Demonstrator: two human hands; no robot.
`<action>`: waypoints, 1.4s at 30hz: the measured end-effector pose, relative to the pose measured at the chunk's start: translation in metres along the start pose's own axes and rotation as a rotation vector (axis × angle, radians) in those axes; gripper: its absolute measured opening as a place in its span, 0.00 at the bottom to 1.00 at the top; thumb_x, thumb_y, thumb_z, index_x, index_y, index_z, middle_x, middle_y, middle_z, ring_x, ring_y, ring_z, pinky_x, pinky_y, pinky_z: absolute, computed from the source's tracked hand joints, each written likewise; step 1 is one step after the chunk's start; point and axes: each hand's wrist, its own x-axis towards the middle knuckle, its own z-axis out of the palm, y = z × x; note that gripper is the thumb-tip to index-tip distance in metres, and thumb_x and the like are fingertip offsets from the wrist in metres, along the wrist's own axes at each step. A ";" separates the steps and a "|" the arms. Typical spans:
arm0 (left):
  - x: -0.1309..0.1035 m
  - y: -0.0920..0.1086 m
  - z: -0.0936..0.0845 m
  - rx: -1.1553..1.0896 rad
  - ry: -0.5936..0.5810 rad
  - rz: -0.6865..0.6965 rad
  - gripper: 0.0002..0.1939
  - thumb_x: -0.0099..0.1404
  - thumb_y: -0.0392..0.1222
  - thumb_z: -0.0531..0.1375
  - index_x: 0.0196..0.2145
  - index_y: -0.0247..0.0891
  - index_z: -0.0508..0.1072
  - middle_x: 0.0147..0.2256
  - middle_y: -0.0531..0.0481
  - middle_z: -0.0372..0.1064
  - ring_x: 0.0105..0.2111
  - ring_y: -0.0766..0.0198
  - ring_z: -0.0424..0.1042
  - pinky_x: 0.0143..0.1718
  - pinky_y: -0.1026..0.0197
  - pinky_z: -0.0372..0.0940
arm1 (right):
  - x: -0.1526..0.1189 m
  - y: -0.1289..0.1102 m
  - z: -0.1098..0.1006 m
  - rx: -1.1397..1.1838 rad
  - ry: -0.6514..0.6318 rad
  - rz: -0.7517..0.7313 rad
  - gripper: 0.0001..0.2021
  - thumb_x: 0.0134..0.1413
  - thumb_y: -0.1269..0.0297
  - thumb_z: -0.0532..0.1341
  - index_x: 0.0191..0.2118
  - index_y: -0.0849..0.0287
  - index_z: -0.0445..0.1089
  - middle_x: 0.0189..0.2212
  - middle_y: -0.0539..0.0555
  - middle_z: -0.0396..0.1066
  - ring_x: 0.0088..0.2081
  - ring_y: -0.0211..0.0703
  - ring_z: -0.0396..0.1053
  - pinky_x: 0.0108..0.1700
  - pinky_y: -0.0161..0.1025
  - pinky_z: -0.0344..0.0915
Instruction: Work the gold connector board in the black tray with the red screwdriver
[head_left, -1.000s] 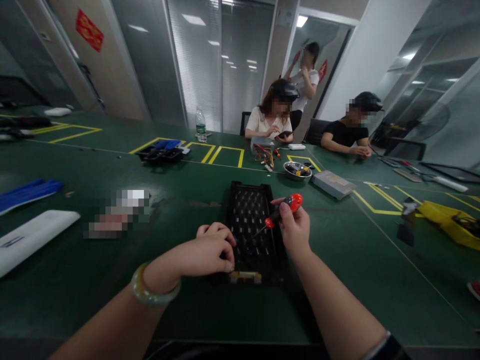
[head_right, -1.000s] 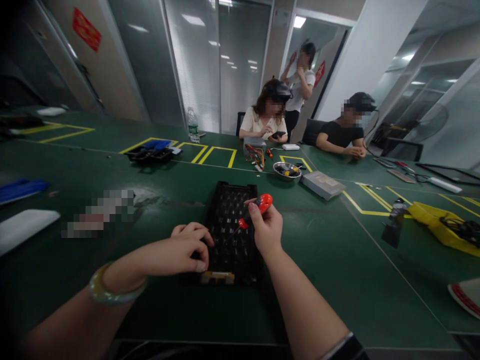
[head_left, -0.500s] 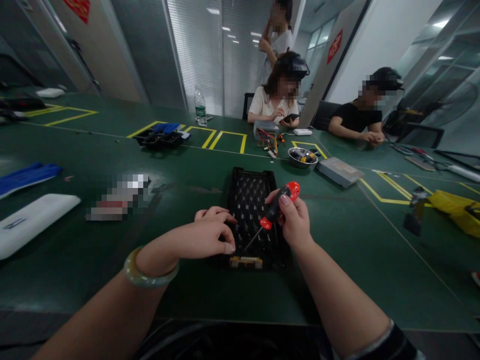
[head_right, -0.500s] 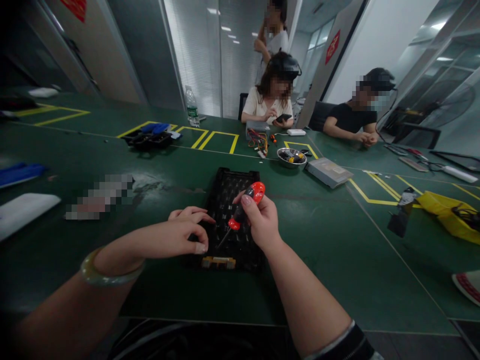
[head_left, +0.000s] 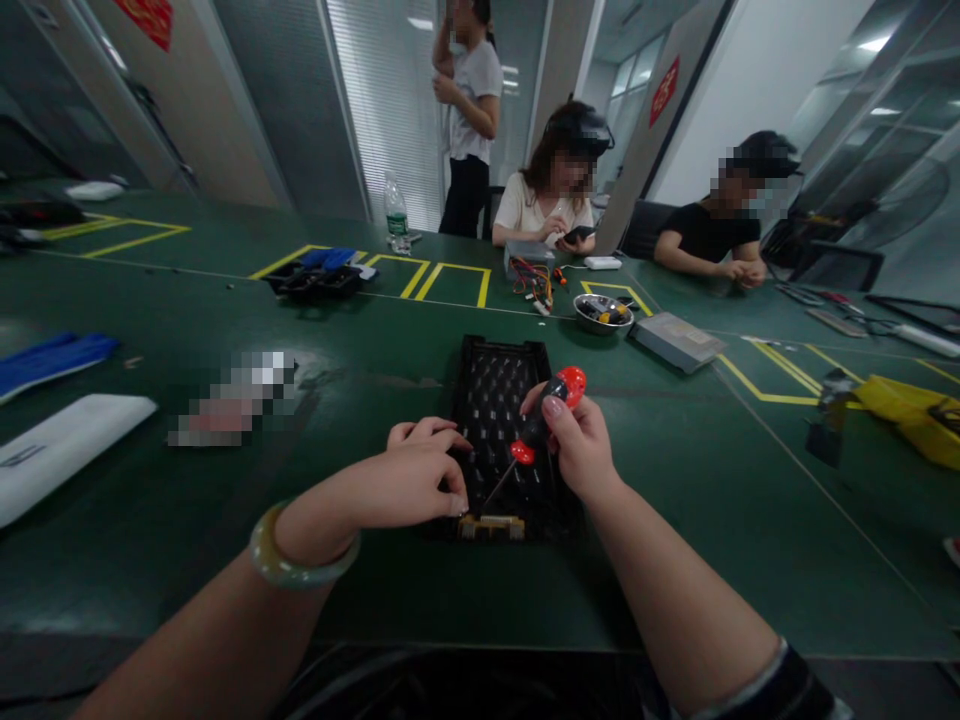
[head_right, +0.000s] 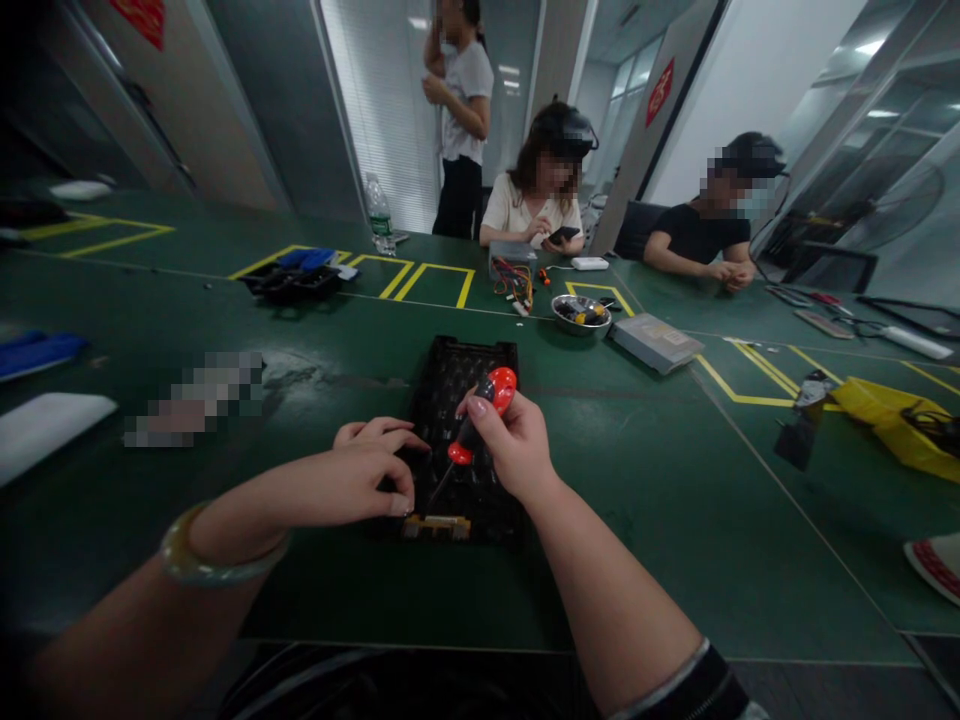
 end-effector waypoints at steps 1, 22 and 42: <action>0.000 0.000 0.000 -0.004 0.000 0.000 0.06 0.62 0.48 0.65 0.31 0.55 0.83 0.64 0.52 0.64 0.69 0.43 0.45 0.62 0.34 0.39 | 0.000 0.000 0.000 -0.001 -0.001 0.000 0.22 0.56 0.42 0.63 0.31 0.59 0.73 0.19 0.45 0.59 0.23 0.32 0.58 0.27 0.34 0.56; 0.001 -0.003 0.004 -0.020 0.032 0.038 0.05 0.63 0.48 0.64 0.33 0.55 0.82 0.62 0.54 0.65 0.69 0.44 0.46 0.62 0.33 0.40 | -0.001 0.002 -0.001 0.014 0.016 -0.068 0.19 0.59 0.46 0.62 0.31 0.59 0.74 0.20 0.45 0.61 0.21 0.31 0.56 0.26 0.34 0.55; 0.000 -0.006 -0.003 -0.044 0.025 0.076 0.06 0.62 0.48 0.64 0.34 0.52 0.83 0.61 0.55 0.67 0.67 0.42 0.48 0.64 0.34 0.40 | -0.015 -0.008 0.004 -0.026 -0.122 -0.328 0.09 0.63 0.59 0.60 0.35 0.55 0.75 0.34 0.51 0.74 0.33 0.36 0.70 0.35 0.36 0.67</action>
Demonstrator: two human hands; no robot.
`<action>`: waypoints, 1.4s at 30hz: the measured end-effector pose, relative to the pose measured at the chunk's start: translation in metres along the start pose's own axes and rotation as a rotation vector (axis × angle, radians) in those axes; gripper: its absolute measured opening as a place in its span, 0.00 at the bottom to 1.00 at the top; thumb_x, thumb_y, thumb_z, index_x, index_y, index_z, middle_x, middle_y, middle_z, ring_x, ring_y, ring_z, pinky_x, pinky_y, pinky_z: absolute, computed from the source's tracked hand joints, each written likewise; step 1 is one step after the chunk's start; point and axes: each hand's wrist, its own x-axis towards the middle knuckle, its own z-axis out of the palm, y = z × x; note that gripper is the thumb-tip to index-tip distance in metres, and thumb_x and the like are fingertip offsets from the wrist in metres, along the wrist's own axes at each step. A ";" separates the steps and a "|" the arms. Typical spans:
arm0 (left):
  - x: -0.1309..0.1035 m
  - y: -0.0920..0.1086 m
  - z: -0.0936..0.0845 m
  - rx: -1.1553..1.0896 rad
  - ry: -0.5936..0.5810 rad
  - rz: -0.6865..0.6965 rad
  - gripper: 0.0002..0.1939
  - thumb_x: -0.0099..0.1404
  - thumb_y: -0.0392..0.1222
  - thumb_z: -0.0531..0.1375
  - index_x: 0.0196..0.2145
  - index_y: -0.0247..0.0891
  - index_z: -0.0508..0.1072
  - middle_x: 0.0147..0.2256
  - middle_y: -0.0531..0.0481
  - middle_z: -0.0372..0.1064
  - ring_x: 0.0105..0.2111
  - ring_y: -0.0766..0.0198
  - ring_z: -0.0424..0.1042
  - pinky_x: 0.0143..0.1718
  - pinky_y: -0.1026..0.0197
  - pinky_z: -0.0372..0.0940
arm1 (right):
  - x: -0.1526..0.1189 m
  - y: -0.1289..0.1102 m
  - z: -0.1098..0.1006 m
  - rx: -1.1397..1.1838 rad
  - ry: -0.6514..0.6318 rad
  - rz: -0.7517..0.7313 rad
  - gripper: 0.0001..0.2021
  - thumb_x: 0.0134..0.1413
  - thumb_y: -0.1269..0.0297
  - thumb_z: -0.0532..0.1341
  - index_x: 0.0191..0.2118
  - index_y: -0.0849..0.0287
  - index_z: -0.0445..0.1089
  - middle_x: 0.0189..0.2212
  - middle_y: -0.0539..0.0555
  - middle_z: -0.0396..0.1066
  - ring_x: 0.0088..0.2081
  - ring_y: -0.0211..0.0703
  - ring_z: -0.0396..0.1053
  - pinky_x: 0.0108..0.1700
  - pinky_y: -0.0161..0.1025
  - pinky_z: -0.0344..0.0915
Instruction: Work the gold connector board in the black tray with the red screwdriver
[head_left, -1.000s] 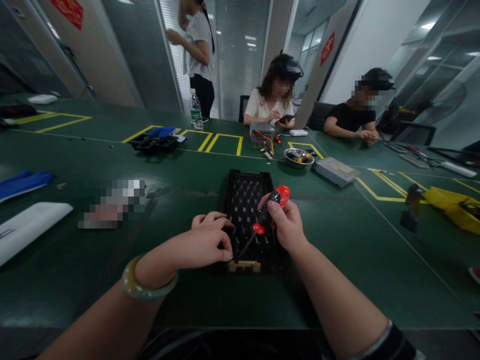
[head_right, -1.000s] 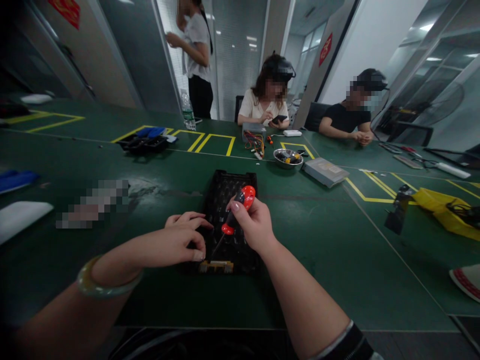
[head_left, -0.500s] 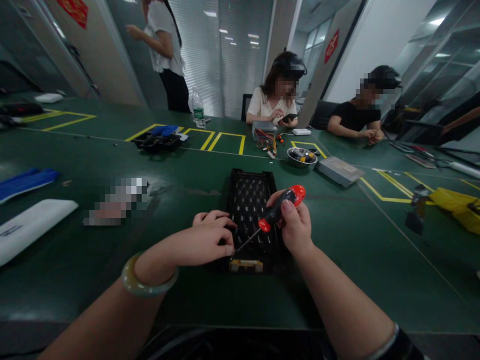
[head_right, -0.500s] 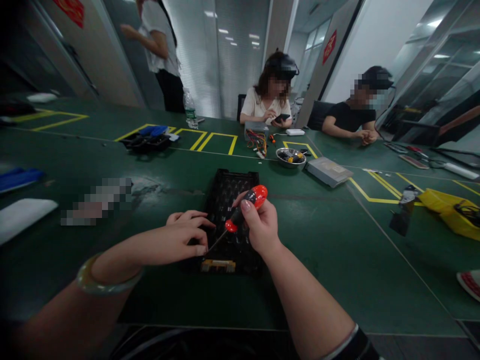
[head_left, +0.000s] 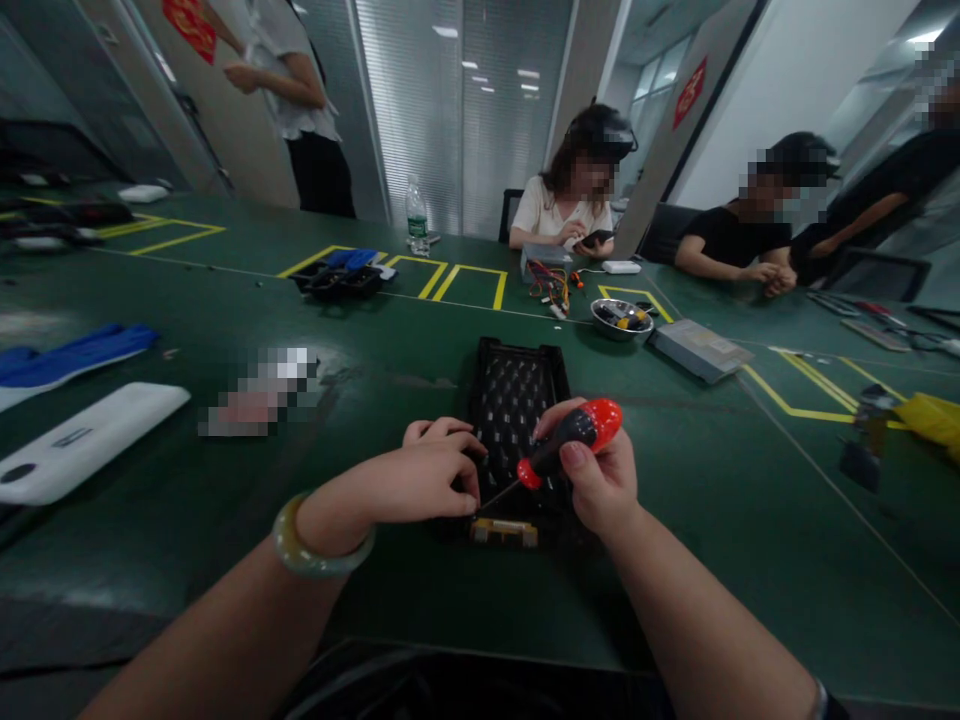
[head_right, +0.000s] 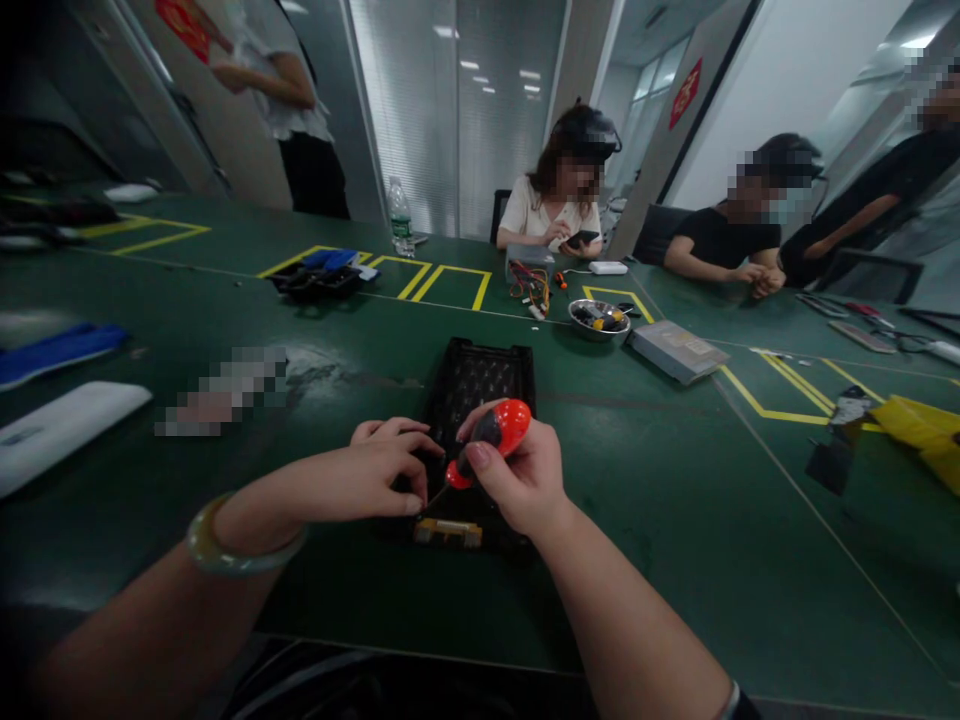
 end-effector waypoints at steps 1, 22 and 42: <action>0.000 0.000 0.000 0.001 0.000 -0.005 0.06 0.62 0.48 0.64 0.33 0.52 0.83 0.61 0.55 0.67 0.67 0.42 0.48 0.63 0.34 0.40 | 0.000 0.000 0.000 0.000 0.002 -0.002 0.09 0.63 0.58 0.60 0.36 0.55 0.75 0.34 0.51 0.74 0.33 0.36 0.70 0.36 0.36 0.67; -0.001 0.000 0.000 -0.016 0.028 0.002 0.07 0.62 0.47 0.64 0.33 0.49 0.84 0.59 0.54 0.69 0.65 0.43 0.50 0.63 0.39 0.41 | 0.001 -0.009 0.009 0.080 -0.144 0.129 0.24 0.55 0.56 0.68 0.55 0.49 0.63 0.39 0.51 0.69 0.37 0.40 0.69 0.40 0.40 0.69; 0.001 -0.002 0.002 -0.003 0.029 0.011 0.06 0.62 0.48 0.64 0.32 0.49 0.82 0.57 0.54 0.71 0.65 0.43 0.50 0.61 0.38 0.43 | 0.000 -0.005 0.012 0.246 -0.231 0.225 0.28 0.62 0.54 0.62 0.64 0.48 0.55 0.44 0.54 0.73 0.41 0.41 0.71 0.46 0.44 0.72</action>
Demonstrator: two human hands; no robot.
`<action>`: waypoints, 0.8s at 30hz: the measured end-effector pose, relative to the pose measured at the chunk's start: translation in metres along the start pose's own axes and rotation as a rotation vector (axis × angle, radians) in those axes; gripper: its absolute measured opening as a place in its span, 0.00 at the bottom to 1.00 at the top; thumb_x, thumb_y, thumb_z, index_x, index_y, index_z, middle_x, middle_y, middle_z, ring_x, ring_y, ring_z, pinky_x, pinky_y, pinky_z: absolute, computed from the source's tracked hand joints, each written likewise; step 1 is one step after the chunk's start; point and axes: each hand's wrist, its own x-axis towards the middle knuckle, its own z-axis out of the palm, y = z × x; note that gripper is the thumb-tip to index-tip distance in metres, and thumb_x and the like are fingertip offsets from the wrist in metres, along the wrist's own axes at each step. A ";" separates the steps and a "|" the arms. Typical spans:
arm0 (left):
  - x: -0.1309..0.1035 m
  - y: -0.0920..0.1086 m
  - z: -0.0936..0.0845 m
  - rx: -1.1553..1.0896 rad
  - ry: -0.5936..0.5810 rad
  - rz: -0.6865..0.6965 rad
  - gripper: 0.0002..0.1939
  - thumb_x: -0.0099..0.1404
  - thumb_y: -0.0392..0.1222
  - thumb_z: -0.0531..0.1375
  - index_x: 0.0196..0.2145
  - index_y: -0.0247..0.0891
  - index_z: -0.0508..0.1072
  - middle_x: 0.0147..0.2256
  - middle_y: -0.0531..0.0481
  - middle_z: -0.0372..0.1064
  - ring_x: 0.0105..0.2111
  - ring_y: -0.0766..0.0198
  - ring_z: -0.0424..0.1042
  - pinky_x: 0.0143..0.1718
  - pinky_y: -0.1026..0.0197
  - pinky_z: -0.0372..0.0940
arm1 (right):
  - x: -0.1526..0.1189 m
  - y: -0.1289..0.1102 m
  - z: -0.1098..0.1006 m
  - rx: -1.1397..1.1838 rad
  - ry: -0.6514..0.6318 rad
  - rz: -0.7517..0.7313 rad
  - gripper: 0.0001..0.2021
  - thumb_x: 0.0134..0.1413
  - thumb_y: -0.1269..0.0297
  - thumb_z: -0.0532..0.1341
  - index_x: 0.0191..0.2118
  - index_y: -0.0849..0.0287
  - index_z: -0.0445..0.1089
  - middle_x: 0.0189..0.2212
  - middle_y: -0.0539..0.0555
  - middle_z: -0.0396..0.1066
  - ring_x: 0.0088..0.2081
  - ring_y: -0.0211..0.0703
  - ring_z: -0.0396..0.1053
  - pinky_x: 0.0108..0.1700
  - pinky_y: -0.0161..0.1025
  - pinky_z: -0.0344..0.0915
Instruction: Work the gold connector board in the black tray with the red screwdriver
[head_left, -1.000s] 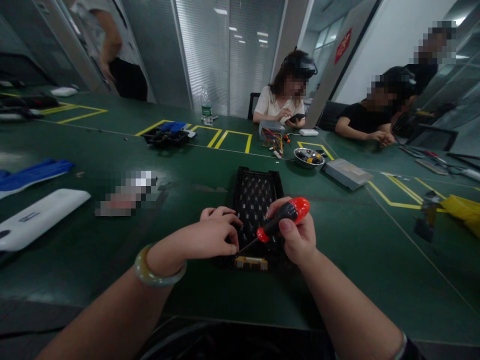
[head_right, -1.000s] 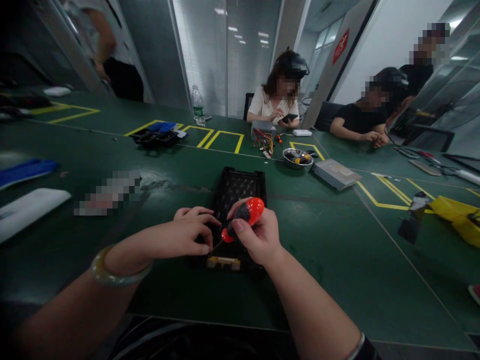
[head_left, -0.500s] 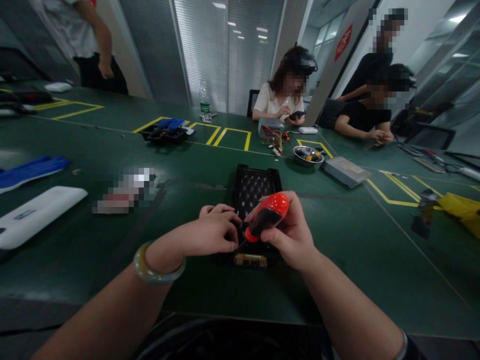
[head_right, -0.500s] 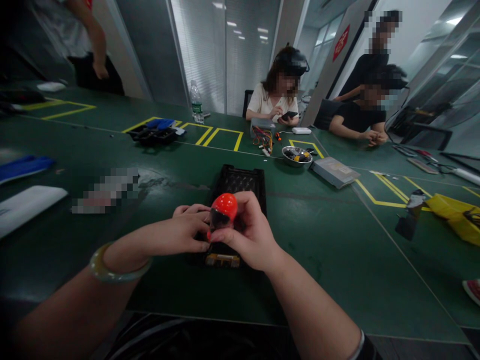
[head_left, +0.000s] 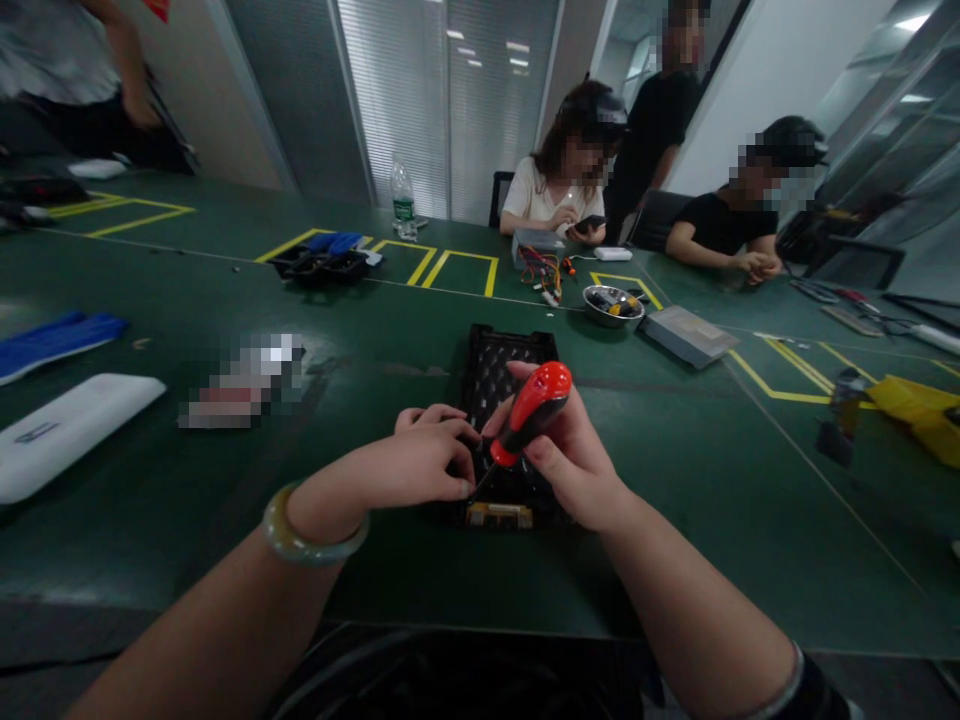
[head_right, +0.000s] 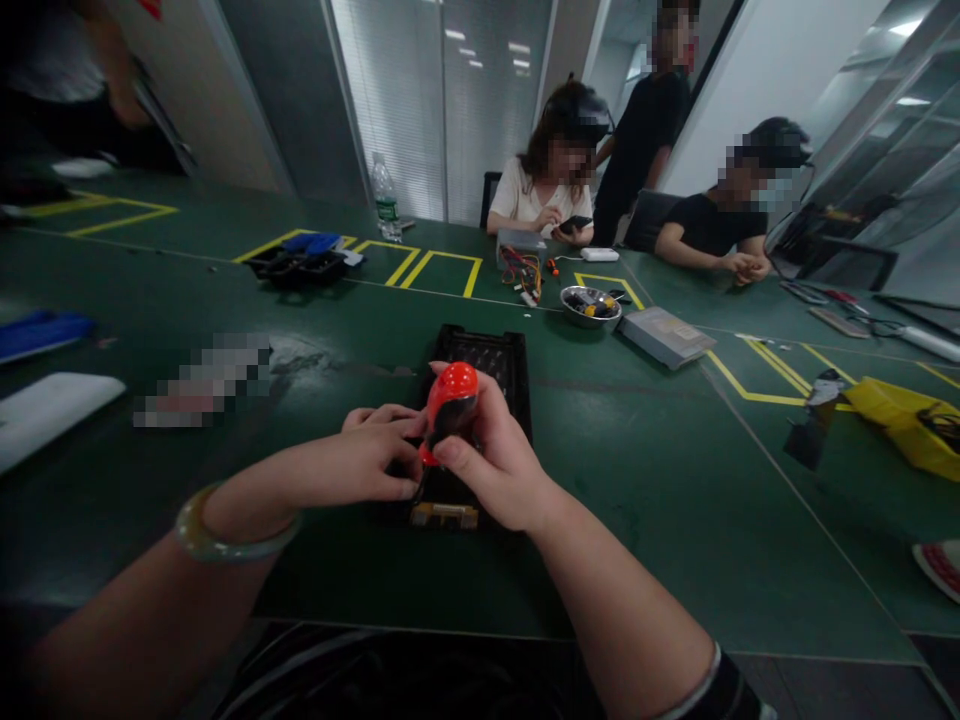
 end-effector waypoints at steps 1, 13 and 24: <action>0.000 0.001 -0.001 -0.007 -0.003 -0.004 0.06 0.62 0.48 0.64 0.32 0.49 0.82 0.57 0.54 0.71 0.65 0.42 0.50 0.61 0.37 0.43 | 0.001 0.001 0.000 0.019 -0.001 -0.012 0.26 0.61 0.56 0.64 0.61 0.48 0.56 0.43 0.53 0.73 0.39 0.40 0.72 0.45 0.43 0.72; 0.001 -0.002 0.003 -0.024 0.014 -0.018 0.04 0.60 0.46 0.65 0.31 0.52 0.82 0.57 0.57 0.71 0.66 0.41 0.49 0.61 0.35 0.42 | 0.005 -0.010 -0.009 -0.059 0.013 0.036 0.26 0.64 0.58 0.61 0.65 0.47 0.60 0.46 0.53 0.75 0.42 0.40 0.73 0.48 0.42 0.74; 0.001 -0.002 0.003 -0.024 -0.003 -0.037 0.09 0.66 0.49 0.61 0.33 0.53 0.83 0.59 0.55 0.70 0.67 0.42 0.50 0.63 0.33 0.40 | 0.016 0.006 -0.056 -0.394 0.512 -0.183 0.19 0.65 0.57 0.60 0.59 0.48 0.66 0.43 0.51 0.72 0.45 0.40 0.69 0.50 0.41 0.68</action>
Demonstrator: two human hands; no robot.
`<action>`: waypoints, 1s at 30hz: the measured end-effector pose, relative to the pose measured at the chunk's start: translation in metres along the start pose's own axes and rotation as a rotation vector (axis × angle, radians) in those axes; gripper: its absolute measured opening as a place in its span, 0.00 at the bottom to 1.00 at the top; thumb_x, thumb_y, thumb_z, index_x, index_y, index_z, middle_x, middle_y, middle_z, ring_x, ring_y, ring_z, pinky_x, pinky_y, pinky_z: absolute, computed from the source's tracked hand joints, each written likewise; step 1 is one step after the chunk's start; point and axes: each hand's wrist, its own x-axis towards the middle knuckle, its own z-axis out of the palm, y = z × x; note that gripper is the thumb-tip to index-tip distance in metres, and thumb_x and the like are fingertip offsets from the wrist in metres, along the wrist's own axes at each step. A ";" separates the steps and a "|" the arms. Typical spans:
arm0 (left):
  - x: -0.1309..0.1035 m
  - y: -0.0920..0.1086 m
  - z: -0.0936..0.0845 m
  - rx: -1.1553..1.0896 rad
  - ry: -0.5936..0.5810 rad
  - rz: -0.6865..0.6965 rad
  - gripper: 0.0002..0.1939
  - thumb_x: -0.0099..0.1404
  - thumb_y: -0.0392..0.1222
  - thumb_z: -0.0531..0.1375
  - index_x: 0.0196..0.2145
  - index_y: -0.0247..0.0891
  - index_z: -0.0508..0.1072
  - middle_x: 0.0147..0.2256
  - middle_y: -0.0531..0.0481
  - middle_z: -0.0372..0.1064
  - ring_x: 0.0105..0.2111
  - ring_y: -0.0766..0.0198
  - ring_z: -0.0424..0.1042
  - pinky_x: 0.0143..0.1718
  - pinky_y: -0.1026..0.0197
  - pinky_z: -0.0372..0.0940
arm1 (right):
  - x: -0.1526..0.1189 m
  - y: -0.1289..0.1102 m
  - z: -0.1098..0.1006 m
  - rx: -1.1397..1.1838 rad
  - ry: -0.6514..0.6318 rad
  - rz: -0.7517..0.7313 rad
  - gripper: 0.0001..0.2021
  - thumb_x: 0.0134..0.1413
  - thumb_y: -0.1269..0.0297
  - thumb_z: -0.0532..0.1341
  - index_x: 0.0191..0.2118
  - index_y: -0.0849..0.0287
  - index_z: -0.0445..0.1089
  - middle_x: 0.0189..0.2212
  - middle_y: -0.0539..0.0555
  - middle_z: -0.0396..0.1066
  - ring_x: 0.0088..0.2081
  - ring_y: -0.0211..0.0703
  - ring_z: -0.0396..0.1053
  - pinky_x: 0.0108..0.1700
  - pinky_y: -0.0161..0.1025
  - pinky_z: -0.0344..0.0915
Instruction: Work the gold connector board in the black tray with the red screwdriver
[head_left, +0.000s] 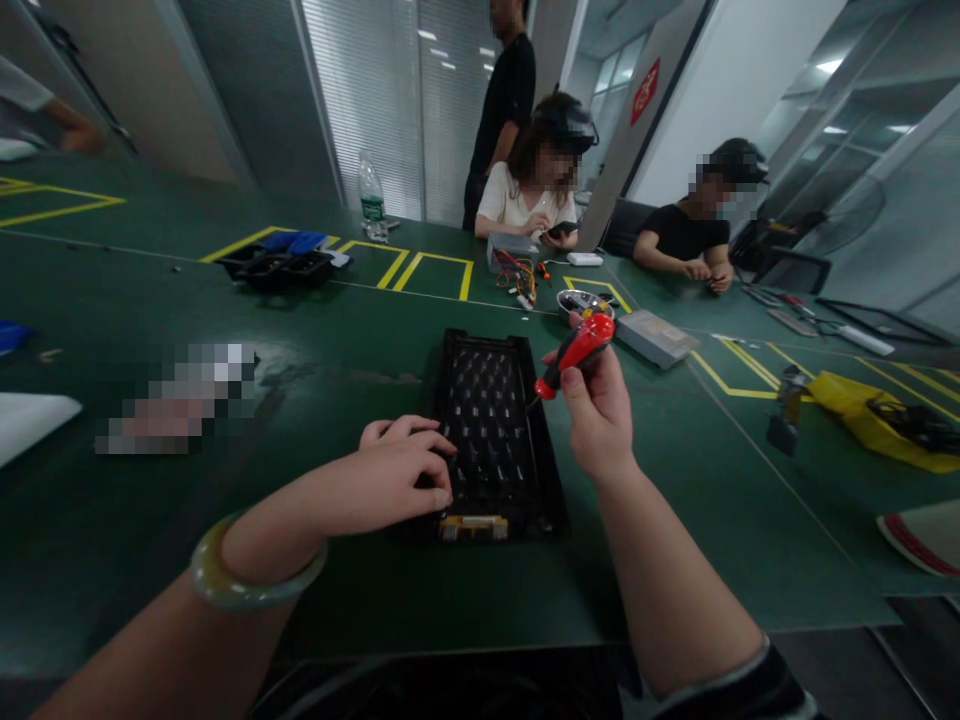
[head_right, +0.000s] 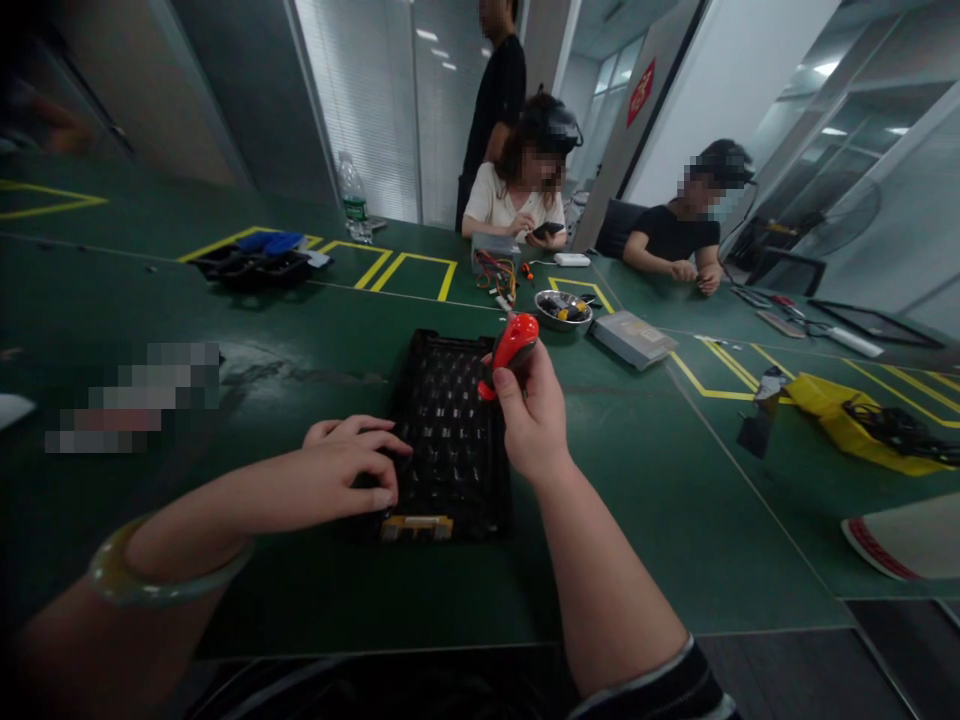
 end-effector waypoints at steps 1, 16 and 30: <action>0.001 0.000 0.000 -0.007 0.011 -0.003 0.10 0.67 0.50 0.60 0.34 0.53 0.82 0.59 0.55 0.71 0.67 0.43 0.51 0.63 0.34 0.40 | 0.000 0.004 -0.001 -0.032 -0.016 0.008 0.18 0.64 0.57 0.60 0.58 0.49 0.66 0.43 0.51 0.73 0.45 0.40 0.70 0.50 0.41 0.68; 0.018 -0.005 0.010 -0.076 0.347 0.103 0.05 0.69 0.44 0.61 0.41 0.48 0.76 0.49 0.58 0.77 0.54 0.55 0.71 0.60 0.44 0.46 | -0.001 0.012 0.004 -0.055 0.012 0.059 0.17 0.63 0.54 0.61 0.55 0.50 0.67 0.44 0.54 0.74 0.46 0.44 0.71 0.53 0.47 0.67; 0.035 0.003 0.020 -0.361 0.313 0.085 0.10 0.66 0.47 0.65 0.44 0.43 0.76 0.41 0.53 0.78 0.43 0.58 0.76 0.52 0.53 0.64 | 0.002 0.008 0.009 0.241 0.173 0.242 0.16 0.59 0.50 0.63 0.48 0.52 0.70 0.37 0.50 0.74 0.27 0.33 0.60 0.29 0.35 0.58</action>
